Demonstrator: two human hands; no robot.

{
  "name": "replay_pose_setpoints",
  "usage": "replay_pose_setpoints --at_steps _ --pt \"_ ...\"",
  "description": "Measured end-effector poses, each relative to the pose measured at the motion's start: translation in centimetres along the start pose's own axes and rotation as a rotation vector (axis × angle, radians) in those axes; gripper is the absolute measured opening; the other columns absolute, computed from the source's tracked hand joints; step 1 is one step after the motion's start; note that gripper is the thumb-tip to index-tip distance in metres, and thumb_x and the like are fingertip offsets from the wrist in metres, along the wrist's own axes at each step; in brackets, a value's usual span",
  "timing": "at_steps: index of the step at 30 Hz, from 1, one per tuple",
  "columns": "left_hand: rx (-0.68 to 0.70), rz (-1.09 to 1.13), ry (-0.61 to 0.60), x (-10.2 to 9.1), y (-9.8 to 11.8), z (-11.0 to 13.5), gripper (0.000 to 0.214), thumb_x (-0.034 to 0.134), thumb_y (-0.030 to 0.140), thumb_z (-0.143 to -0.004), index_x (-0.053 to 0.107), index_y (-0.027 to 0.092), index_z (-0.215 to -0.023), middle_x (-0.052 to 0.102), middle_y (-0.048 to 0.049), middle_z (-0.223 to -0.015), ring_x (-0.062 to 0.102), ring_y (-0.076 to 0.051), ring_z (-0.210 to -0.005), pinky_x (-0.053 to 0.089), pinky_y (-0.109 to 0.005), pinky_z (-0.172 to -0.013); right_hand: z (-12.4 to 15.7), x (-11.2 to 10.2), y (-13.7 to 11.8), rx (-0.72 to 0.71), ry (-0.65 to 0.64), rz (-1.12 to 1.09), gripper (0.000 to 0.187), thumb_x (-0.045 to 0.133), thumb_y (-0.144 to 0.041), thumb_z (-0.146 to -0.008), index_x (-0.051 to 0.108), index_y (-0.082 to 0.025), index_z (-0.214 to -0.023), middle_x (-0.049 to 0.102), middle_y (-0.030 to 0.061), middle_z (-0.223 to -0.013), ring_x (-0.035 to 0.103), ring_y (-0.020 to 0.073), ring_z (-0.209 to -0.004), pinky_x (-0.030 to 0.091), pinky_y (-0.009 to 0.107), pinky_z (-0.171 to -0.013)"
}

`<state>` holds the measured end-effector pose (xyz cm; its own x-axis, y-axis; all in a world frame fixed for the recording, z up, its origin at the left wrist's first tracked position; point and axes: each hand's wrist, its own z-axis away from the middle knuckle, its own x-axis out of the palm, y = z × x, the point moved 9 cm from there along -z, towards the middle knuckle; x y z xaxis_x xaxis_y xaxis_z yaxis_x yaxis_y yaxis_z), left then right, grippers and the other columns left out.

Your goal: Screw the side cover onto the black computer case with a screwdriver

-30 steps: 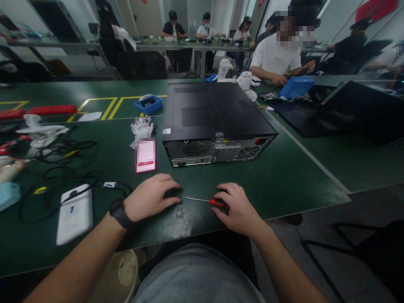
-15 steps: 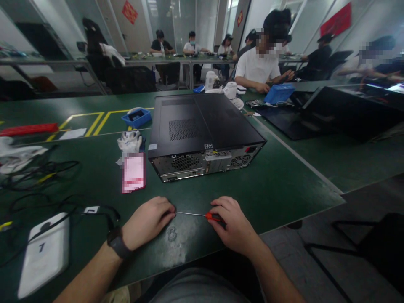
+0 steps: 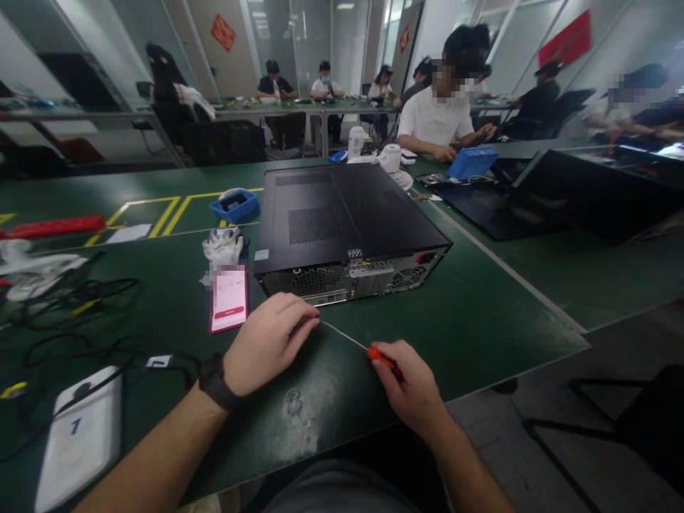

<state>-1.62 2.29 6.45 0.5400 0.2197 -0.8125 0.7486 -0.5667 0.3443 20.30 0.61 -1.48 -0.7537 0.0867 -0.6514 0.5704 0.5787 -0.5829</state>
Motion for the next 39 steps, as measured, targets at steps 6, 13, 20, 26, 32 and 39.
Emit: replay_pose_setpoints --at_steps 6,13,20,26,32,39 --pt "0.094 -0.023 0.177 -2.9 1.9 -6.2 0.014 0.06 0.027 -0.101 0.072 0.019 -0.102 0.073 -0.0067 -0.099 0.065 -0.021 -0.095 0.052 -0.037 -0.087 1.3 -3.4 0.7 0.113 0.404 -0.015 0.026 0.06 -0.025 -0.097 0.06 -0.025 -0.124 0.075 0.0049 -0.097 0.075 0.018 -0.08 0.061 0.03 -0.069" --pt "0.046 -0.059 0.149 -0.6 0.3 -9.3 0.014 0.066 0.033 -0.096 0.077 0.025 -0.097 0.072 -0.0054 -0.095 0.065 -0.024 -0.095 0.049 -0.04 -0.086 -1.0 -6.4 -3.0 -0.002 0.623 0.026 0.031 0.069 -0.016 -0.09 0.065 -0.03 -0.117 0.073 0.0027 -0.095 0.071 0.0188 -0.08 0.06 0.034 -0.071" --pt "0.053 -0.068 0.141 0.0 -0.5 -8.7 0.013 0.065 0.031 -0.097 0.076 0.024 -0.099 0.071 -0.0048 -0.095 0.064 -0.024 -0.093 0.05 -0.041 -0.085 -1.8 -7.1 -5.3 0.056 0.636 0.097 0.034 0.069 -0.013 -0.088 0.066 -0.031 -0.116 0.073 0.0002 -0.088 0.066 0.0166 -0.066 0.055 0.033 -0.058" --pt "0.06 -0.063 0.129 0.0 -0.4 -8.7 0.014 0.062 0.029 -0.099 0.075 0.023 -0.1 0.071 -0.005 -0.094 0.064 -0.023 -0.092 0.052 -0.04 -0.083 -0.9 -5.5 -4.3 0.084 0.604 0.113 0.026 0.068 -0.017 -0.089 0.066 -0.03 -0.111 0.071 0.0004 -0.081 0.062 0.0158 -0.057 0.051 0.032 -0.05" --pt "0.064 -0.074 0.14 -0.1 -0.3 -8.6 0.014 0.062 0.029 -0.098 0.074 0.023 -0.097 0.071 -0.0051 -0.094 0.064 -0.022 -0.091 0.052 -0.039 -0.082 -1.1 -5.0 -4.2 0.084 0.569 0.08 0.026 0.068 -0.015 -0.088 0.067 -0.028 -0.111 0.07 -0.0003 -0.081 0.062 0.0138 -0.057 0.05 0.029 -0.049" --pt "0.076 -0.083 0.165 -0.3 0.1 -8.6 0.01 0.065 0.026 -0.096 0.074 0.021 -0.093 0.07 -0.0047 -0.091 0.063 -0.022 -0.088 0.05 -0.038 -0.079 -1.4 -4.9 -4.4 0.063 0.569 0.087 0.022 0.067 -0.014 -0.088 0.067 -0.025 -0.108 0.07 -0.0012 -0.079 0.061 0.0119 -0.057 0.05 0.026 -0.051"
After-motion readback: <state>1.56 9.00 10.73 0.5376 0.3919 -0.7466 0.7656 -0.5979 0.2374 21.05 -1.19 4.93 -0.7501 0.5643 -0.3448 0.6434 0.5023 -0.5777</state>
